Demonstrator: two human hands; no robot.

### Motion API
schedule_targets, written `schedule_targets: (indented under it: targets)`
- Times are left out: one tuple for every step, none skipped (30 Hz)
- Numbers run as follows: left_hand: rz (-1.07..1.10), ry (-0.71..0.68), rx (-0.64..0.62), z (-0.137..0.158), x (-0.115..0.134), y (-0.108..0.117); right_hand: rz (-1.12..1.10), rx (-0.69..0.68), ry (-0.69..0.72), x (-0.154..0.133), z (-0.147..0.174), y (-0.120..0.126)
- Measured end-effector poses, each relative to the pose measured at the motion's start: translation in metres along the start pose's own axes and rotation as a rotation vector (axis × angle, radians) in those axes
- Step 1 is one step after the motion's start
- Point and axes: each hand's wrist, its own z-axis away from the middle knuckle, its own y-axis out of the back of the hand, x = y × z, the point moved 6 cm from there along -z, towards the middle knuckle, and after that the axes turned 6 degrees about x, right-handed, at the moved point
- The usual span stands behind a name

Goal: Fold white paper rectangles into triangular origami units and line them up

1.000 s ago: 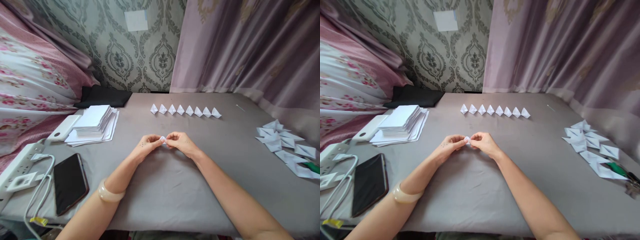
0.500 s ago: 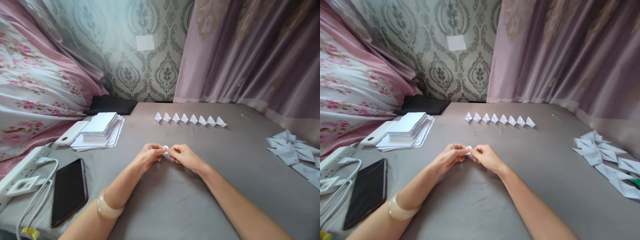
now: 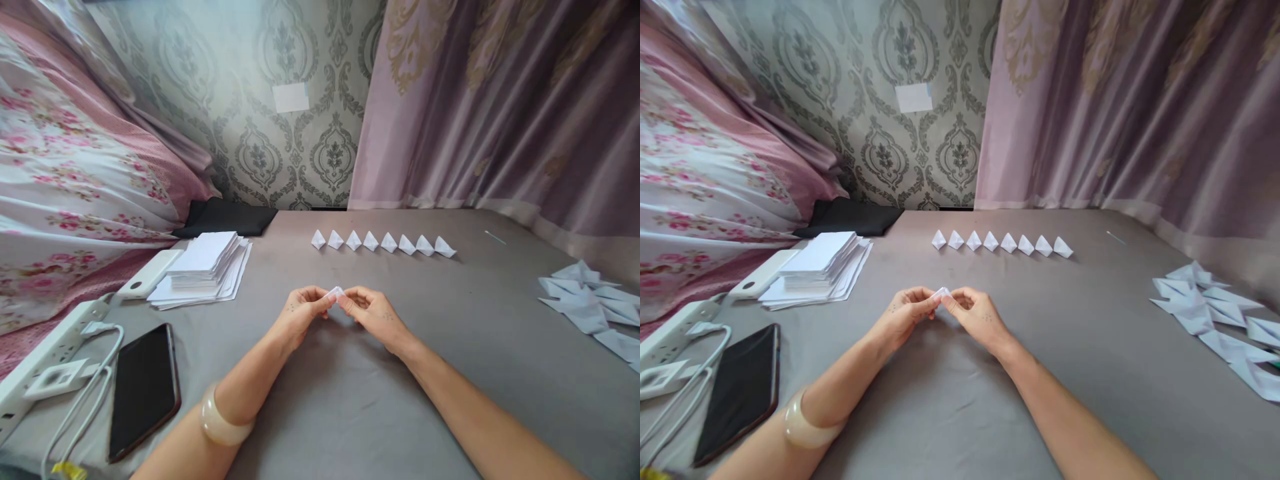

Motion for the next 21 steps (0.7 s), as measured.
schedule_targets:
  targets:
    - [-0.021,-0.02,0.0,0.001,0.001,-0.001,-0.004,0.011,0.024,0.0,-0.001,0.001]
    - [-0.047,-0.035,-0.003,0.001,0.002,-0.002,-0.005,0.02,0.048,0.0,-0.002,0.001]
    - [-0.079,-0.047,-0.007,0.002,0.003,-0.003,-0.001,0.029,0.073,0.0,-0.003,0.003]
    - [-0.116,-0.061,-0.009,0.003,0.004,-0.003,0.009,0.04,0.096,0.001,-0.004,0.004]
    - [-0.157,-0.079,-0.009,0.003,0.005,-0.003,0.023,0.05,0.117,0.001,-0.005,0.006]
    - [-0.201,-0.103,-0.012,0.003,0.005,-0.002,0.044,0.058,0.137,0.001,-0.006,0.007]
    - [-0.246,-0.129,-0.019,0.002,0.006,-0.002,0.068,0.066,0.156,0.001,-0.007,0.009]
    - [-0.288,-0.16,-0.024,0.002,0.007,-0.001,0.092,0.076,0.176,0.002,-0.007,0.01]
    - [-0.325,-0.193,-0.025,0.001,0.008,0.0,0.114,0.087,0.195,0.002,-0.007,0.011]
    - [-0.359,-0.228,-0.023,0.0,0.009,0.002,0.134,0.098,0.213,0.003,-0.008,0.012]
    - [-0.393,-0.268,-0.018,-0.001,0.011,0.003,0.154,0.107,0.229,0.004,-0.008,0.012]
    - [-0.428,-0.316,-0.007,-0.002,0.013,0.004,0.172,0.117,0.246,0.005,-0.009,0.012]
    - [-0.467,-0.368,0.007,-0.003,0.015,0.004,0.193,0.121,0.267,0.006,-0.01,0.012]
    - [-0.514,-0.418,0.019,-0.003,0.017,0.004,0.219,0.121,0.29,0.007,-0.011,0.011]
    - [-0.567,-0.46,0.027,-0.004,0.018,0.003,0.252,0.12,0.314,0.008,-0.011,0.011]
    - [-0.622,-0.492,0.036,-0.004,0.019,0.002,0.292,0.118,0.337,0.009,-0.012,0.01]
    - [-0.677,-0.509,0.043,-0.005,0.019,0.002,0.333,0.115,0.356,0.009,-0.013,0.01]
    - [-0.729,-0.512,0.043,-0.006,0.018,0.001,0.37,0.109,0.368,0.01,-0.013,0.009]
    - [-0.775,-0.507,0.035,-0.008,0.016,-0.001,0.4,0.101,0.376,0.011,-0.014,0.008]
    - [-0.815,-0.499,0.021,-0.009,0.014,-0.002,0.419,0.094,0.381,0.012,-0.014,0.008]
    - [-0.848,-0.49,0.005,-0.009,0.012,-0.003,0.429,0.086,0.386,0.013,-0.014,0.007]
